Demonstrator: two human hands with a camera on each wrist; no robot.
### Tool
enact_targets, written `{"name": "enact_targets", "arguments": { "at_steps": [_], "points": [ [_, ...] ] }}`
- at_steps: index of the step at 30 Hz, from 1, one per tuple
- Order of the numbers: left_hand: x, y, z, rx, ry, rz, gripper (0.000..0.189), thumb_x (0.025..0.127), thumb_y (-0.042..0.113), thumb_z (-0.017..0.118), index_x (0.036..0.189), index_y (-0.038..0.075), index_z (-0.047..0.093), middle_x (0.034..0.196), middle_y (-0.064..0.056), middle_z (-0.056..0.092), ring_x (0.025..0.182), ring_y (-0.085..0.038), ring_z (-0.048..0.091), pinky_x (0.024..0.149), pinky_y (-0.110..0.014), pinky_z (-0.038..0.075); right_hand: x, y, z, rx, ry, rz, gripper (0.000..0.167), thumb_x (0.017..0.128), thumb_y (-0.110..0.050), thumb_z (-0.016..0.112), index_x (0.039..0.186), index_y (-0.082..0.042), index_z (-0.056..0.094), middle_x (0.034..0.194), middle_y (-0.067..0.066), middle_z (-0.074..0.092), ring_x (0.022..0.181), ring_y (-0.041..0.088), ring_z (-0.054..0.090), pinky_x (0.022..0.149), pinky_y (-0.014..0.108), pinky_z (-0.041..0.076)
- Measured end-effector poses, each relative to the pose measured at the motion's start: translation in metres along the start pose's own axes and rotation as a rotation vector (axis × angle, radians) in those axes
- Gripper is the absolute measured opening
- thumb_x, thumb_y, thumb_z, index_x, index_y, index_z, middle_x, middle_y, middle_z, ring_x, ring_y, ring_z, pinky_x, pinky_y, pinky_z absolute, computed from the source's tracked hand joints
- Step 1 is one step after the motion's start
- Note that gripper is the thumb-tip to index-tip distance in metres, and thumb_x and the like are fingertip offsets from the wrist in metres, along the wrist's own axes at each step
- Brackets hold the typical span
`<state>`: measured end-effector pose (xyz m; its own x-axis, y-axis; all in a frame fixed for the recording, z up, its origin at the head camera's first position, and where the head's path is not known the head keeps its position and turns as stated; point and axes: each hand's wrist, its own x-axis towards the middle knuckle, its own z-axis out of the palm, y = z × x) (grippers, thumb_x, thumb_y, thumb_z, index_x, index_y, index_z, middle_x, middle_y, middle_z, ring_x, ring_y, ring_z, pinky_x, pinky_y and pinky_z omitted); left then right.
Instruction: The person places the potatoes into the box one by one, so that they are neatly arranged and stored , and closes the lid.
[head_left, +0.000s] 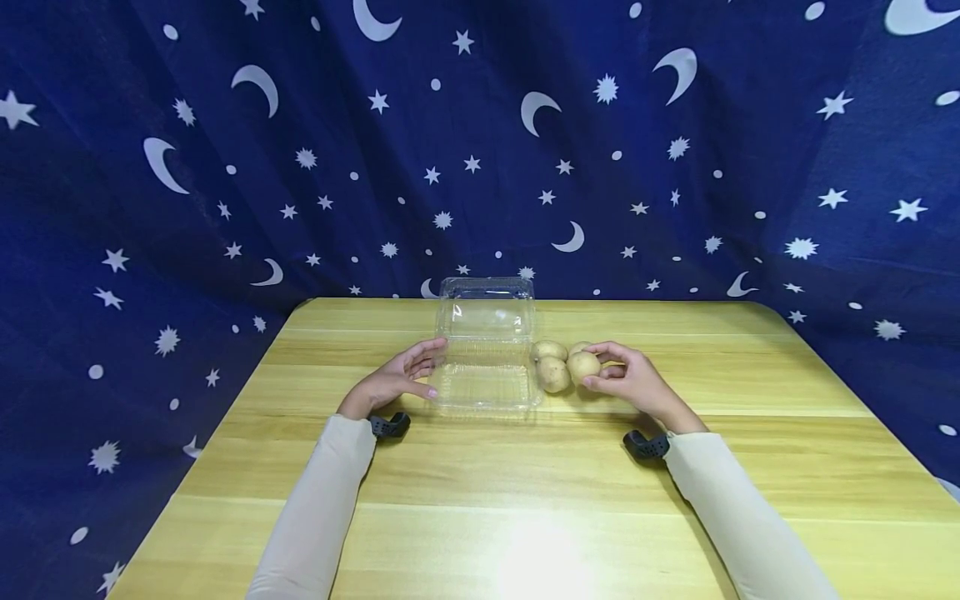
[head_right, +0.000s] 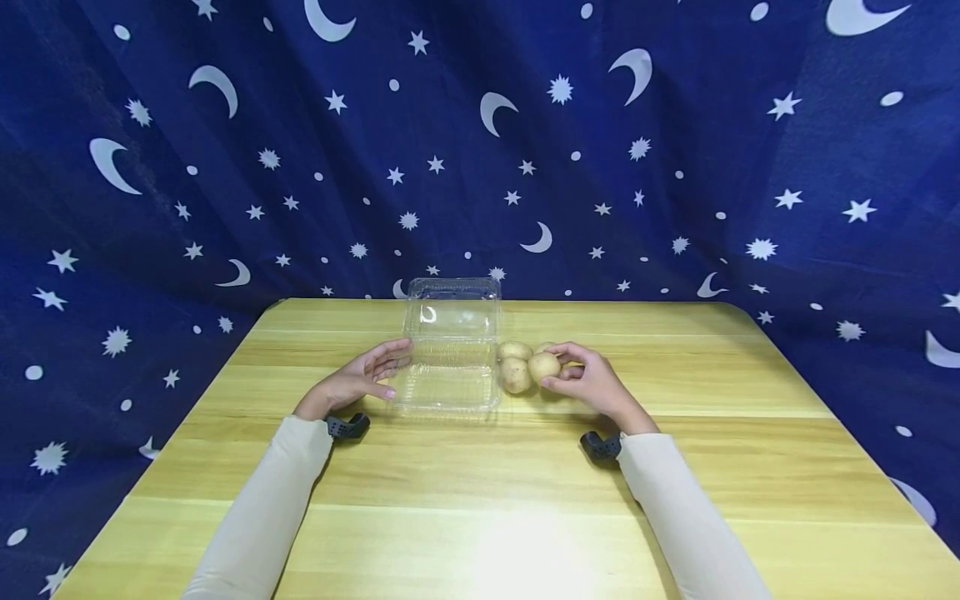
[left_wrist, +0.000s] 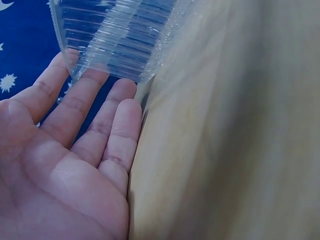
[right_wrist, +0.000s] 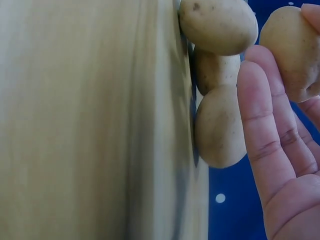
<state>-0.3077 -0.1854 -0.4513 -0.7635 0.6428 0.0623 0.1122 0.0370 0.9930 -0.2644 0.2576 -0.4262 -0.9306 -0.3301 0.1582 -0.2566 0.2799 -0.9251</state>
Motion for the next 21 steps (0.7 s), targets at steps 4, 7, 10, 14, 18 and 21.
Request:
{"name": "enact_targets", "arguments": {
  "at_steps": [4,7,10,14,18,21],
  "points": [
    [0.000,0.002,0.001,-0.011,0.008,-0.007,0.100,0.090,-0.007,0.076,0.170,-0.006,0.017,0.177,-0.027,0.016,0.162,-0.048,0.018,0.133,-0.058,0.016,0.001,-0.005,0.004,-0.006,-0.003,-0.007,0.051,0.095,0.004,0.078,0.140,0.014,0.058,0.134,0.033,0.061,0.087,0.006,0.073,0.078,0.022,0.062],
    [-0.001,0.003,0.002,-0.010,0.014,-0.005,0.100,0.090,-0.006,0.077,0.170,-0.005,0.017,0.177,-0.026,0.017,0.162,-0.048,0.018,0.133,-0.058,0.015,0.001,-0.009,0.007,-0.006,-0.009,-0.019,0.051,0.095,0.004,0.078,0.140,0.013,0.059,0.134,0.033,0.061,0.087,0.007,0.072,0.079,0.022,0.062],
    [0.000,0.003,0.002,-0.006,0.017,-0.002,0.100,0.090,-0.004,0.078,0.170,-0.005,0.018,0.177,-0.026,0.017,0.162,-0.047,0.019,0.133,-0.058,0.015,0.002,-0.011,0.010,-0.018,-0.010,-0.023,0.050,0.095,0.004,0.078,0.140,0.013,0.059,0.127,0.031,0.063,0.086,0.007,0.073,0.079,0.022,0.062],
    [0.000,0.003,0.003,0.006,0.019,-0.001,0.100,0.090,-0.003,0.078,0.170,-0.005,0.018,0.177,-0.025,0.018,0.162,-0.047,0.019,0.133,-0.059,0.015,0.003,-0.012,0.013,-0.049,-0.001,-0.028,0.049,0.094,0.004,0.079,0.139,0.013,0.060,0.120,0.027,0.066,0.084,0.006,0.073,0.077,0.021,0.062],
    [0.000,0.003,0.004,0.008,0.022,-0.006,0.099,0.090,-0.003,0.078,0.170,-0.005,0.019,0.177,-0.025,0.018,0.162,-0.047,0.019,0.133,-0.058,0.015,0.005,-0.014,0.015,-0.057,0.006,-0.044,0.047,0.093,0.006,0.078,0.137,0.015,0.060,0.115,0.027,0.067,0.081,0.006,0.071,0.074,0.021,0.062],
    [0.000,0.003,0.004,0.009,0.023,-0.009,0.098,0.091,-0.004,0.077,0.170,-0.005,0.019,0.177,-0.025,0.018,0.162,-0.047,0.019,0.133,-0.058,0.015,0.007,-0.016,0.017,-0.054,0.003,-0.054,0.046,0.094,0.007,0.077,0.136,0.016,0.060,0.113,0.028,0.067,0.080,0.006,0.071,0.073,0.020,0.061]
  ]
}}
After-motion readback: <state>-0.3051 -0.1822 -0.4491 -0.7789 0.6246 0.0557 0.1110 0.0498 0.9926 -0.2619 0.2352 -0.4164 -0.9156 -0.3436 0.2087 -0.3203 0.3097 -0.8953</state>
